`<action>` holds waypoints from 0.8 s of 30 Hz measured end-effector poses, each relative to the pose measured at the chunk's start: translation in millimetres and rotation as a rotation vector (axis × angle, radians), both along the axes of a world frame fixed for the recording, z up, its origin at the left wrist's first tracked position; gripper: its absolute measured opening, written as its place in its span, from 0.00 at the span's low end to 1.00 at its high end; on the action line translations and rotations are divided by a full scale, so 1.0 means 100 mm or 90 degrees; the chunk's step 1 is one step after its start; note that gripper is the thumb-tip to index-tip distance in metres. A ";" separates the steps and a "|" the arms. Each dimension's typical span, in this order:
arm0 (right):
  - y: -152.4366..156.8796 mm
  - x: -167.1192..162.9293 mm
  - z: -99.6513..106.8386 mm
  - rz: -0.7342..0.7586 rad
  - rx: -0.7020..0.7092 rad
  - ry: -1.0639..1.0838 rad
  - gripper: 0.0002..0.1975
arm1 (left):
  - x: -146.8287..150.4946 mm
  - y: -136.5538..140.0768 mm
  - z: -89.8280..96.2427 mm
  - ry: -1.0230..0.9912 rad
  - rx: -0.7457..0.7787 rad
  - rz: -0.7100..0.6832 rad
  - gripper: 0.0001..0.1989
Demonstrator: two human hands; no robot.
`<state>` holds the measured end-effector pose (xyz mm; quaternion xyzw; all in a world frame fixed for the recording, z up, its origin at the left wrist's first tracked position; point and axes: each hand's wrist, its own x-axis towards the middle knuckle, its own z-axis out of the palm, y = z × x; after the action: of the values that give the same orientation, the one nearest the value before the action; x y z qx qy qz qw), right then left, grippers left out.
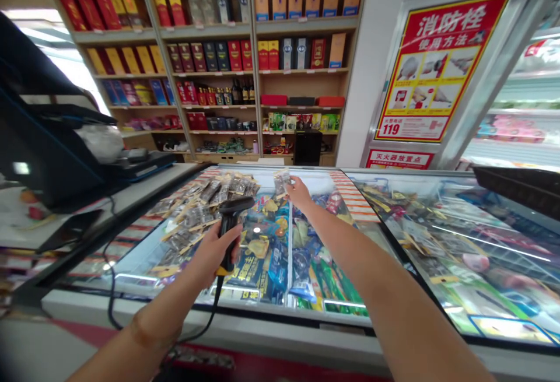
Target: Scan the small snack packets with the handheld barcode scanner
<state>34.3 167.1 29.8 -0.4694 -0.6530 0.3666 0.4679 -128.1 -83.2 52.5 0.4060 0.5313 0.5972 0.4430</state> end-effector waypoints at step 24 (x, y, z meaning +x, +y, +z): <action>0.17 -0.09 0.08 -0.086 0.194 -0.363 0.17 | 0.10 0.08 0.02 -0.062 -0.012 -0.037 0.24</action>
<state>25.5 184.1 37.9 -0.5197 -0.7726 0.0866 0.3543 -118.2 -74.8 54.2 0.3876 0.5028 0.5979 0.4894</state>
